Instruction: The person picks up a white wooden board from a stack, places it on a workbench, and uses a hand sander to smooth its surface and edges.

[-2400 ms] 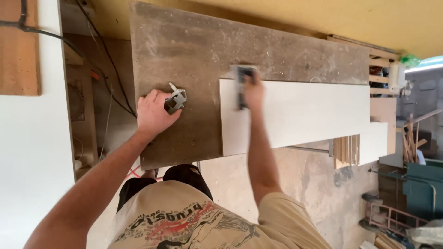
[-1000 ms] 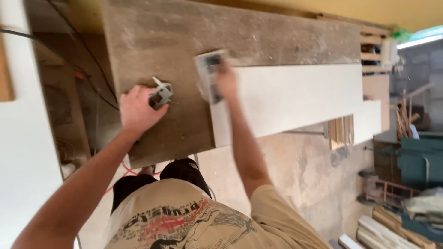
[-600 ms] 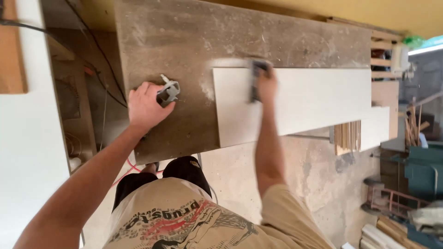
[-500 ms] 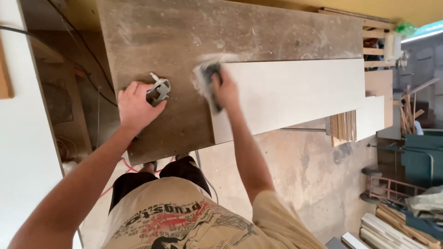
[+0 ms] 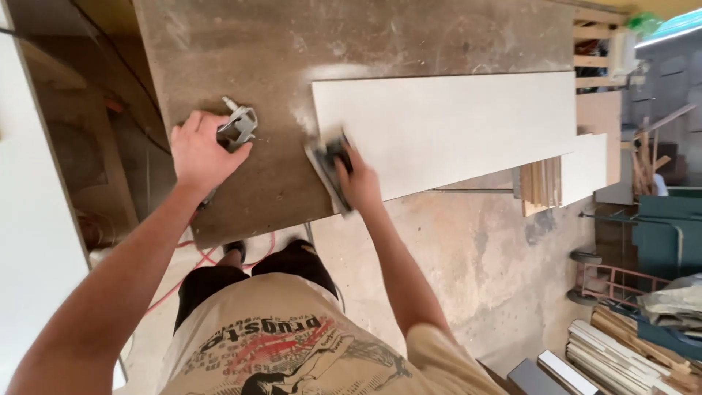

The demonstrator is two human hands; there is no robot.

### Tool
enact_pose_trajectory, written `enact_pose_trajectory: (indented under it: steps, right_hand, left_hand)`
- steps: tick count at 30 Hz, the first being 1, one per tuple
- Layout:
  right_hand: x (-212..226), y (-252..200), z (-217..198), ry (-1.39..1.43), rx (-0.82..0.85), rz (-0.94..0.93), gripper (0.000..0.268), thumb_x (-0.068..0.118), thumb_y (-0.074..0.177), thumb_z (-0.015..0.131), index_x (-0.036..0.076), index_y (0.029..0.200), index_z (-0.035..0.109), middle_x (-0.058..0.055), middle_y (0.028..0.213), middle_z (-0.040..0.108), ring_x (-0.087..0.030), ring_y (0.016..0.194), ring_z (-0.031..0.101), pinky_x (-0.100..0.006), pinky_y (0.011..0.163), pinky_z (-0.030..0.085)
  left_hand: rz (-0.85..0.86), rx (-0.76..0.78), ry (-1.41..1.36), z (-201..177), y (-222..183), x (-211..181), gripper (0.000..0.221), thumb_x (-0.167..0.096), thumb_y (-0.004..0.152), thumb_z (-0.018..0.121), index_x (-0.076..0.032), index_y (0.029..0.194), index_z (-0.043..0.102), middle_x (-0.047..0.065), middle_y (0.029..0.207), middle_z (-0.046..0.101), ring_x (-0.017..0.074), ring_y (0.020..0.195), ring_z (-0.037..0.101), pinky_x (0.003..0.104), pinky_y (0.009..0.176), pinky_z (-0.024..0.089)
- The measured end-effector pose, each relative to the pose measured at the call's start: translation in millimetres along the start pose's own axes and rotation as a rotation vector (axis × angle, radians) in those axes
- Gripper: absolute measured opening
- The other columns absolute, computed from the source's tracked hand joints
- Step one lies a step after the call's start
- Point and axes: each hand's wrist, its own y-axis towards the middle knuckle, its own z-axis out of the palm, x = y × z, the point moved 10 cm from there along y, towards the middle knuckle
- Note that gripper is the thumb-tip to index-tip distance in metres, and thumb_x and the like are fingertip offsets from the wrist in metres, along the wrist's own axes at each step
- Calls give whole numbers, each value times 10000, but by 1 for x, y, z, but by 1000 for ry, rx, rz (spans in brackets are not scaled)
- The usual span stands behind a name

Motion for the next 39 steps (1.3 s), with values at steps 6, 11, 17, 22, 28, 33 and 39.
enact_pose_trajectory:
  steps: [6,11,17,22,28,33,39]
  right_hand:
    - [-188,73,-99,-138,-136,192,352,384,1021,624,190,1311,672,-155,1098,749,-384,1046,709,-539,939,553]
    - [-60,67,5,63,29,-12,452,382,1012,548,170,1410,569,-140,1327,656,-388,1218,636,-494,1073,474]
    - [-126,-21,-65,-19,211,99,492,413,991,528,192,1431,544,-109,1381,647,-361,1242,618,-472,1028,471]
    - [-118,67,-52,40,-118,40,334,340,980,571,115,1219,630,-187,1088,750,-441,1025,683,-506,879,496]
    - [-24,-65,-51,53,222,-254,410,372,1041,486,152,1381,551,-109,1249,708,-440,1008,685,-492,823,523]
    - [-123,33,-94,3,42,33,386,363,1024,478,89,1271,592,-200,1012,735,-446,885,674,-519,766,510]
    - [3,-64,0,14,178,-336,469,381,1051,453,91,1414,519,-170,1324,670,-457,988,689,-522,831,536]
  left_hand:
    - [-64,17,94,-3,2,-5,564,-547,653,910,-172,1028,721,-1,969,623,237,838,706,379,737,444]
    - [-132,216,91,2,2,-9,561,-541,765,886,-144,1132,736,32,1029,652,229,902,668,380,815,442]
    - [-144,286,118,17,0,-3,551,-538,805,849,-145,1181,760,90,1050,652,283,988,635,439,885,426]
    - [-173,319,112,18,-11,3,547,-511,795,883,-127,1149,717,51,1063,626,251,934,626,427,891,434]
    - [-46,182,105,8,-3,-10,553,-501,841,925,-110,1179,730,65,1085,602,276,943,625,426,878,445]
    - [-215,287,78,15,-8,-3,530,-506,764,901,-155,1119,721,23,1029,602,254,831,613,401,861,431]
    - [-81,237,102,15,-8,2,505,-492,822,917,-144,1139,734,48,1030,618,262,952,607,440,855,433]
